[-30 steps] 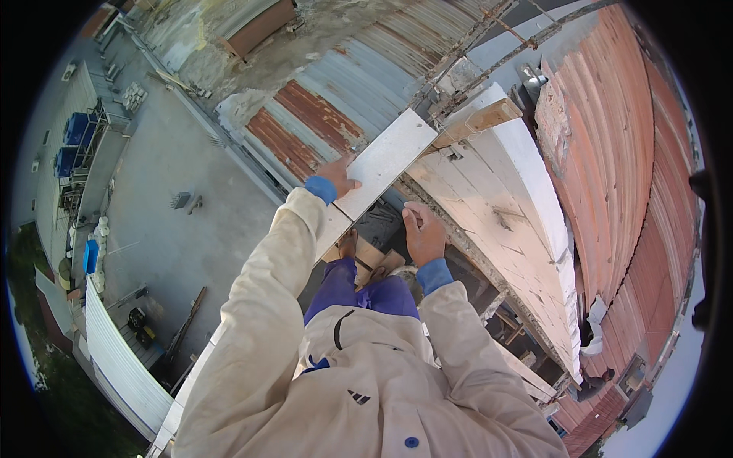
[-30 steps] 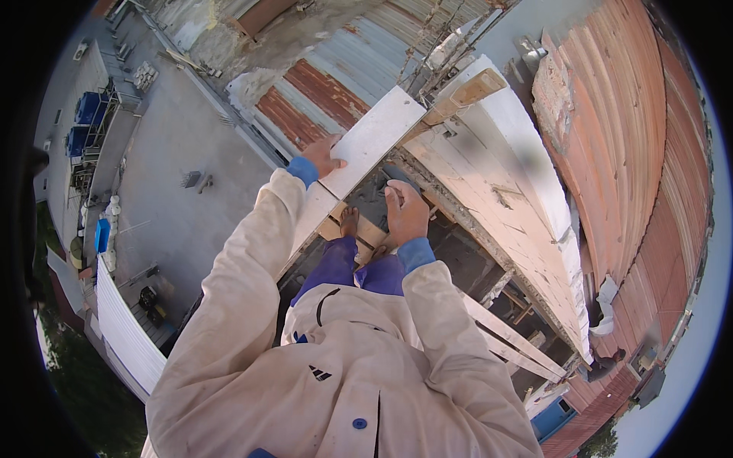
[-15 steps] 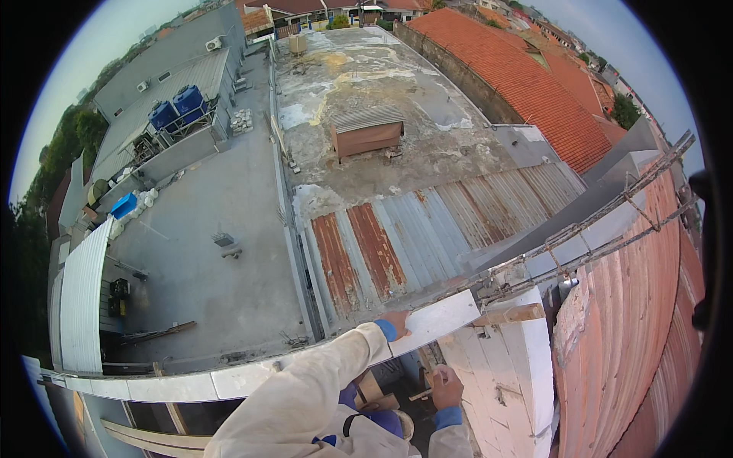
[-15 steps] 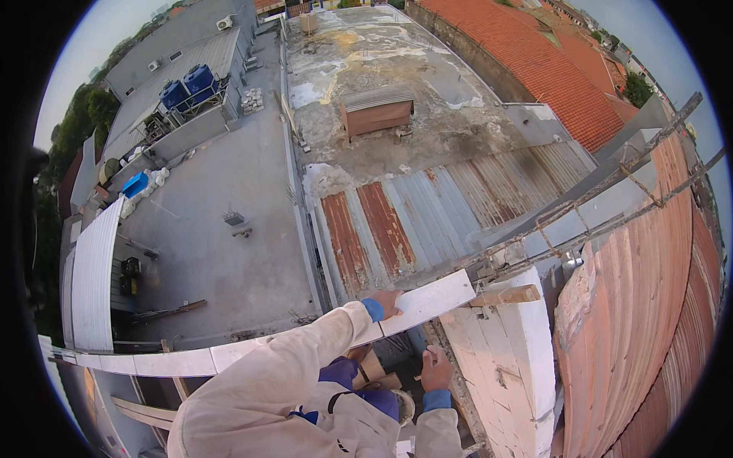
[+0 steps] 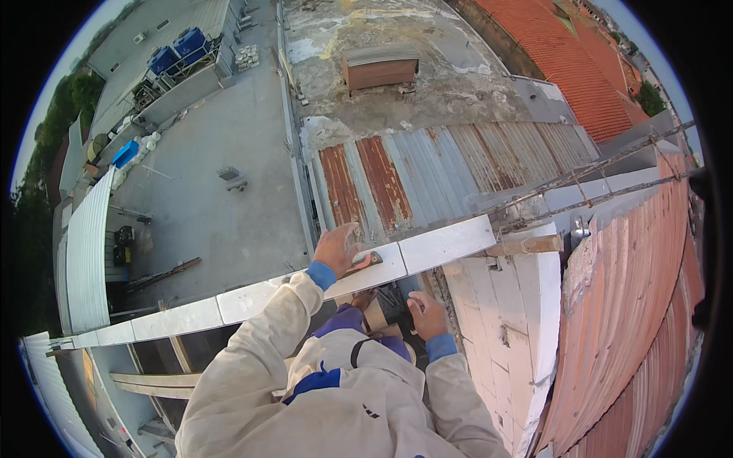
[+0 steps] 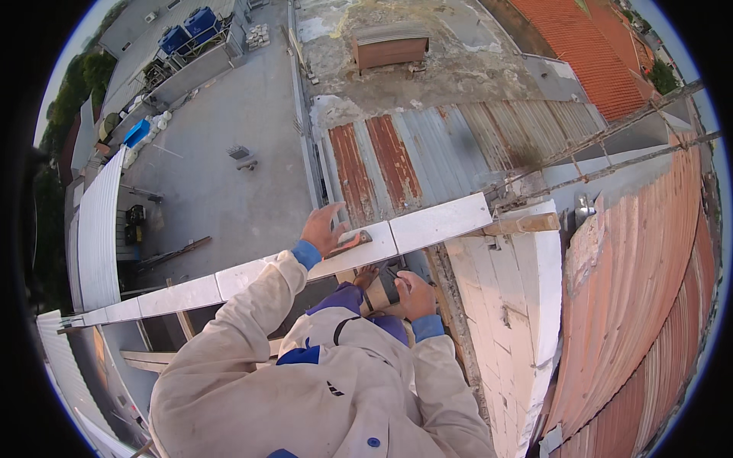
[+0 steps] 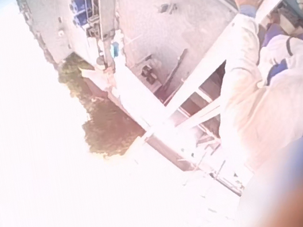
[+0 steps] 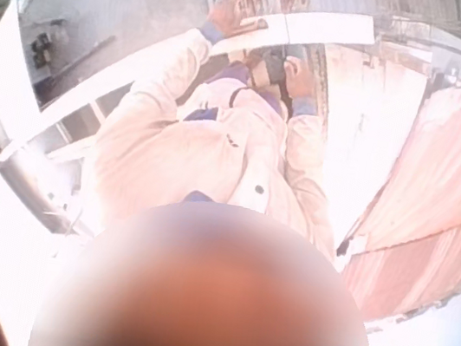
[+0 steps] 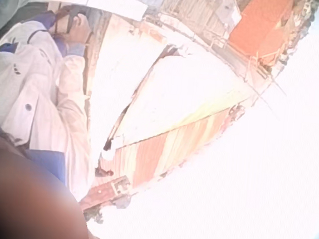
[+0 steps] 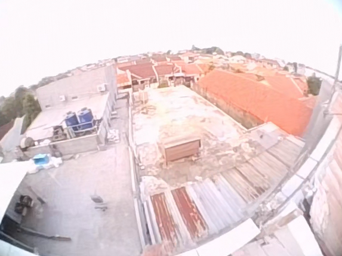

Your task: The person carries white bricks to a wall under construction, applies mortar with a trowel, and places the bricks into position. They use a hammer to tap the bricks into alignment and continue the process with additional bricks.

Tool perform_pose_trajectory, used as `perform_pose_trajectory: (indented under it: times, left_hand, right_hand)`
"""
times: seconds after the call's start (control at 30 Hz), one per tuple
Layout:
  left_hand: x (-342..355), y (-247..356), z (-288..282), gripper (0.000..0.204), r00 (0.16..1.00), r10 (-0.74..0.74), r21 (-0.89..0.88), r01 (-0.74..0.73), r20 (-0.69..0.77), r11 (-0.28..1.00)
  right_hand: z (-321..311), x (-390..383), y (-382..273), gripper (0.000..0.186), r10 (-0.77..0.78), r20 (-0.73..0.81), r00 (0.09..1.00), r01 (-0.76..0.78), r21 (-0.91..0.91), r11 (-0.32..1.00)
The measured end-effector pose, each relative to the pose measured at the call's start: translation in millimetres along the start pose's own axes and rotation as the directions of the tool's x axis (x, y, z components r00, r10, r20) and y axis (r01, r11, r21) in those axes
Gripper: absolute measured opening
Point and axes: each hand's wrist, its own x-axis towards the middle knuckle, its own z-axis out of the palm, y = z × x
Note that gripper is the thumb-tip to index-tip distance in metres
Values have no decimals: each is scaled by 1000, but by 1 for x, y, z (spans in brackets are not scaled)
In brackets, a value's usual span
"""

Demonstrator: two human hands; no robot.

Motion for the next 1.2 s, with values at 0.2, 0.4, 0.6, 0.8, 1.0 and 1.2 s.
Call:
perform_pose_trajectory:
  times: [0.2,0.4,0.6,0.8,1.0,1.2]
  left_hand:
    - [-127,-75,-54,52,927,-232,94,270,-293,958]
    - [-177,-78,-47,60,976,-196,95,205,-97,974]
    - [-191,-89,-44,60,908,-296,-22,303,-297,953]
    - [-181,-114,-56,53,843,-351,-65,356,-409,932]
    - [-98,-99,-68,51,789,-338,-301,203,-514,932]
    - [14,-15,9,57,996,-43,-344,68,81,936]
  right_hand:
    - [47,15,-28,33,-347,162,924,380,-262,887]
    - [117,77,-95,36,-561,385,732,679,-472,562]
    - [144,102,-94,39,-402,643,652,756,-509,411]
    - [142,89,-94,37,-379,619,687,722,-522,455]
    - [65,2,-44,43,-176,373,911,276,-233,933]
    - [18,-68,20,50,117,-165,979,-125,-39,991]
